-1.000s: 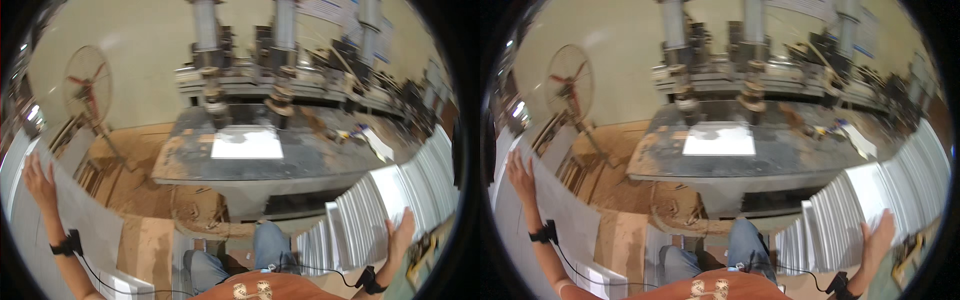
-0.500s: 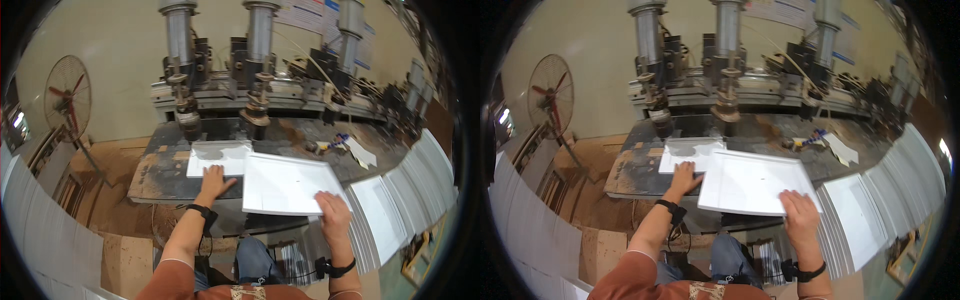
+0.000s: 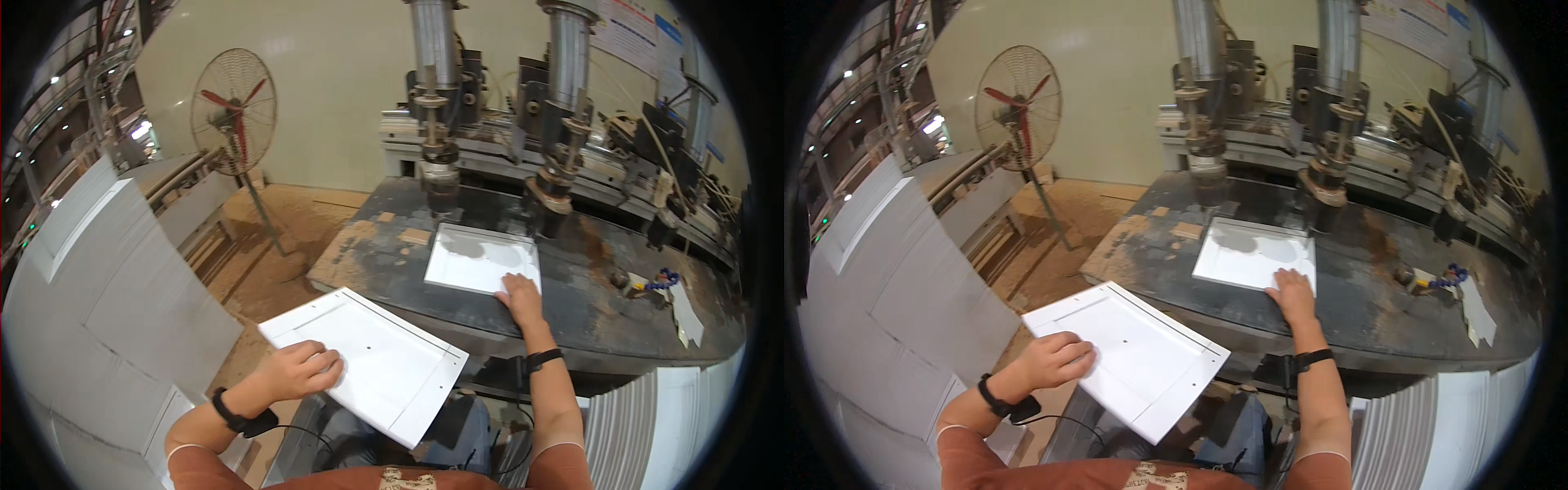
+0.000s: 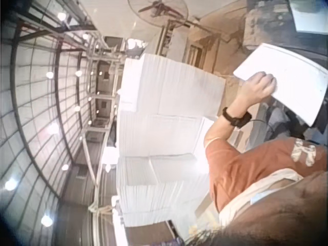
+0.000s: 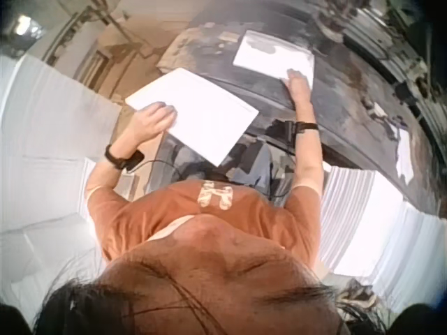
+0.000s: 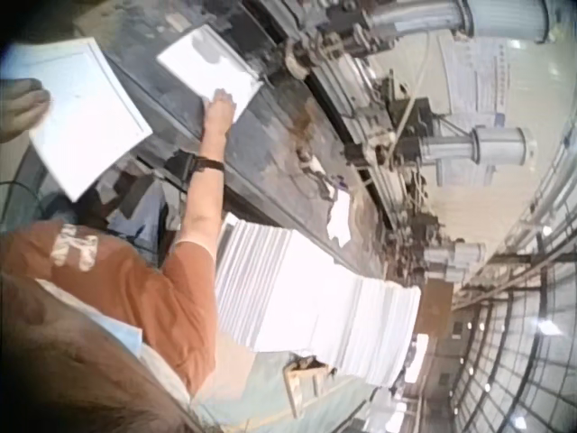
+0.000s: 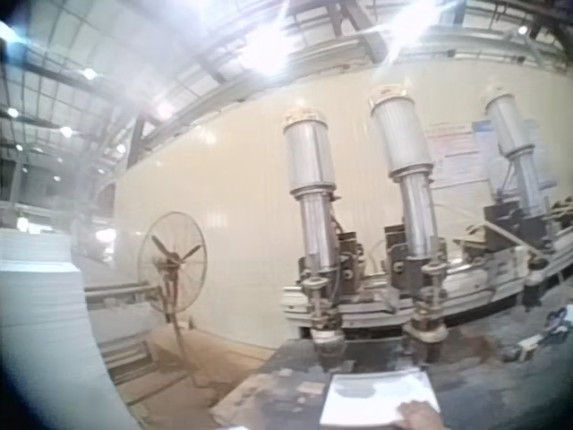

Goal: Picking up white wood panels from a stack and placing them into an industrial drilling machine for processing.

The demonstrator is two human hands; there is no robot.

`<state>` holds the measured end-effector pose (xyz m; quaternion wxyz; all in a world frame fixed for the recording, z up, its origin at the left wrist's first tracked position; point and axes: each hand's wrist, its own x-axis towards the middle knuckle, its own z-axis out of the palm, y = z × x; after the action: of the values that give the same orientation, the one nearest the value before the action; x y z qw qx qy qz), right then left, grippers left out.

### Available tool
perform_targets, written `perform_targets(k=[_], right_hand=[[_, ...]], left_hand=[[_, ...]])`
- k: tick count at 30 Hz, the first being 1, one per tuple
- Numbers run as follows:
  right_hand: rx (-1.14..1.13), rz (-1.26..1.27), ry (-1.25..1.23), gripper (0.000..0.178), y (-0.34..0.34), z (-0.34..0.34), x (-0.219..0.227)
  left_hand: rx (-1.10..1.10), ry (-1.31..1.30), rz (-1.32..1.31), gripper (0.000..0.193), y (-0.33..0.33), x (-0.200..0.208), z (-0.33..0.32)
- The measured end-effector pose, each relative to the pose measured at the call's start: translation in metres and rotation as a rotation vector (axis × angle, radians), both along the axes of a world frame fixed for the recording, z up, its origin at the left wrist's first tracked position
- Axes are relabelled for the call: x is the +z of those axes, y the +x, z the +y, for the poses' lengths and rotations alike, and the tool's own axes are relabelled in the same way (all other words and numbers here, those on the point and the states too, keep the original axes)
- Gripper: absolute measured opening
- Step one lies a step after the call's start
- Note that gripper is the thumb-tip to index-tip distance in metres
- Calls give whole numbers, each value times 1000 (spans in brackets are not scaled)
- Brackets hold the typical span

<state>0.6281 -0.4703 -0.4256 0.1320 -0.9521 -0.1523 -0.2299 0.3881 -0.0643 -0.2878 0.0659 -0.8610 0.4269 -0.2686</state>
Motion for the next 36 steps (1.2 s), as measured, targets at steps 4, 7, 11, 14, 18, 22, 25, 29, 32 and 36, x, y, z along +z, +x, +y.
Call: perform_targets(k=[4, 7, 11, 14, 18, 22, 25, 29, 32, 36], right_hand=[[210, -32, -9, 47, 28, 10, -11], [89, 41, -108, 47, 33, 17, -9], [82, 34, -89, 53, 19, 24, 5], [97, 27, -84, 58, -5, 29, 22], [174, -31, 150, 51, -60, 26, 49], [225, -7, 217, 46, -139, 1, 81], [106, -66, 185, 44, -208, -33, 105], [-209, -311, -71, 51, -303, -87, 134], [-567, -122, -214, 63, -367, -118, 146], [-1154, 250, -176, 66, -420, -132, 144]], left_hand=[[114, 99, -281, 21, -52, 75, 25], [368, 173, -597, 21, -75, 121, 49], [727, 208, -797, 23, -72, 188, 105], [970, 166, -884, 24, -61, 236, 157], [1321, 178, -792, 24, -69, 262, 231], [1444, 169, -616, 21, -72, 247, 288], [1498, 142, -501, 35, -68, 226, 307], [1648, 13, -438, 56, -63, 225, 302], [1537, 51, -549, 57, -43, 228, 272], [814, -5, -712, 45, 42, 195, 185]])
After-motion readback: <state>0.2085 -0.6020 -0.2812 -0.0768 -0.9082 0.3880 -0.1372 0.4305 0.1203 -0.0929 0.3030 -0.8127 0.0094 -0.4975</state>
